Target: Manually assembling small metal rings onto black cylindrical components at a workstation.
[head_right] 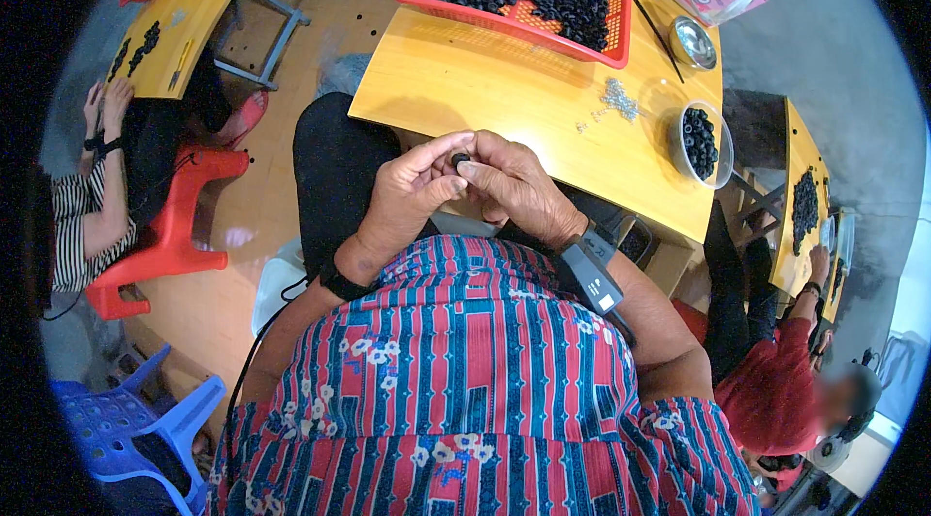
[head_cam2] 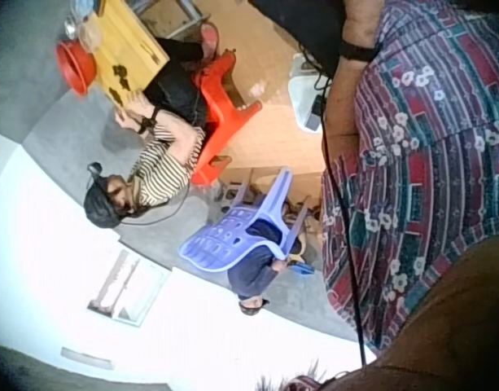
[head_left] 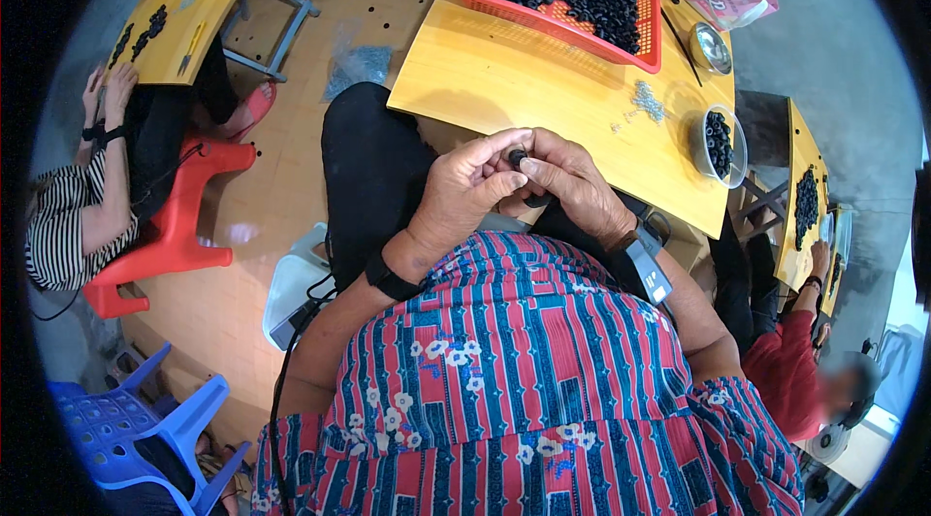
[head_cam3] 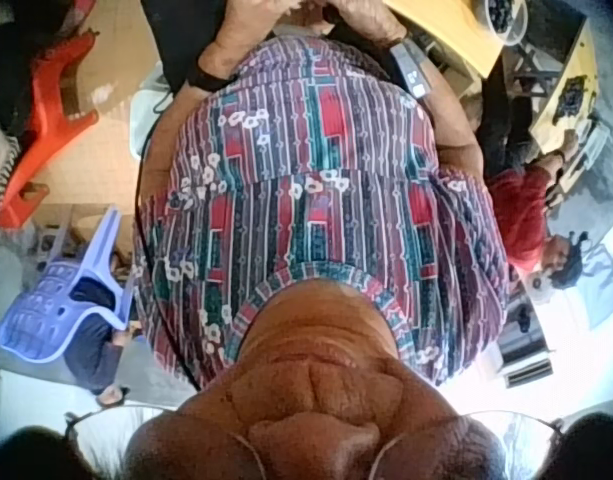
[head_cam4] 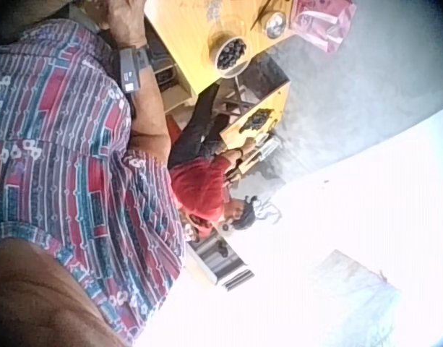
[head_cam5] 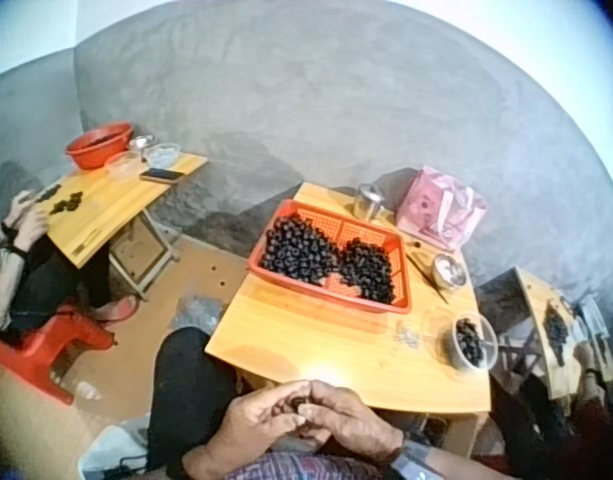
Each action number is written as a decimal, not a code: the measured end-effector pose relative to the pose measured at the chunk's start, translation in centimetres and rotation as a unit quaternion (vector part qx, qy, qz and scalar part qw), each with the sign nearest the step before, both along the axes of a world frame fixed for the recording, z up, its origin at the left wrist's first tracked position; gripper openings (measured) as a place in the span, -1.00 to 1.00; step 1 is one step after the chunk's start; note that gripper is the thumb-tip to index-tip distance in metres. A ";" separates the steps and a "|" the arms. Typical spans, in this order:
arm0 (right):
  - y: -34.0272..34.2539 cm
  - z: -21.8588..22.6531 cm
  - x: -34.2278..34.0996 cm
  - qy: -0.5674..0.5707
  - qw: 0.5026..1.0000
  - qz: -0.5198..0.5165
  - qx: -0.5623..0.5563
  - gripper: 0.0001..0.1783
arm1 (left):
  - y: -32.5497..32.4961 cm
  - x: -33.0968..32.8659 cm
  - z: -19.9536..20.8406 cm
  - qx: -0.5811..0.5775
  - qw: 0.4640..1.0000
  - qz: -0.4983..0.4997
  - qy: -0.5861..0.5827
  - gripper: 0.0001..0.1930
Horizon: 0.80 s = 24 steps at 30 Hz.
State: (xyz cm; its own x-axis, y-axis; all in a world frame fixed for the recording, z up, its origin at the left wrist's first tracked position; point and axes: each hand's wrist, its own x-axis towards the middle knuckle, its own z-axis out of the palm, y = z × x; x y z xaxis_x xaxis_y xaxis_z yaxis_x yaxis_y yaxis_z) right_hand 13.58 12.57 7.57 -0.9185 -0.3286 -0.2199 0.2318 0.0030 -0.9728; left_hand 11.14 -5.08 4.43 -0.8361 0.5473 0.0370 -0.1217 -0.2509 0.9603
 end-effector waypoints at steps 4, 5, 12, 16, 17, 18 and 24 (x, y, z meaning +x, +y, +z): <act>-0.2 0.2 0.1 -0.039 0.997 -0.009 -0.070 -0.71 | 0.1 0.2 0.1 0.012 1.000 0.021 -0.008 -0.67; -0.3 0.1 0.1 -0.039 0.997 -0.009 -0.070 -0.71 | 0.1 0.2 0.1 0.007 0.999 0.028 -0.018 -0.71; -0.2 -1.5 0.3 -0.117 0.979 -0.020 -0.164 -0.73 | -0.1 0.0 -0.1 -0.085 0.989 0.080 0.088 -0.80; -0.6 -1.4 0.5 -0.121 0.975 -0.046 -0.179 -0.74 | -0.1 0.1 0.5 -0.123 0.981 0.089 0.124 -0.83; -0.6 -1.5 0.5 -0.122 0.975 -0.046 -0.178 -0.74 | -0.1 0.1 0.5 -0.123 0.980 0.092 0.124 -0.83; -0.4 -1.7 0.4 -0.140 0.968 -0.038 -0.206 -0.74 | -0.1 0.0 0.4 -0.123 0.981 0.092 0.123 -0.83; -0.8 -1.5 0.4 -0.167 0.943 -0.046 -0.286 -0.74 | 0.0 -0.1 -0.3 -0.077 0.992 0.073 0.067 -0.80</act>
State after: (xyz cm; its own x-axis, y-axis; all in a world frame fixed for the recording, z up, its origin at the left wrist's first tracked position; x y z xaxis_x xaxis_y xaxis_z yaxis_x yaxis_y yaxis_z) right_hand 13.98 11.77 6.11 -0.8600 -0.4028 -0.3132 0.4988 -0.5344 -0.6823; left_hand 11.03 -5.09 4.17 -0.8999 0.4291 0.0780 0.0355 -0.1062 0.9937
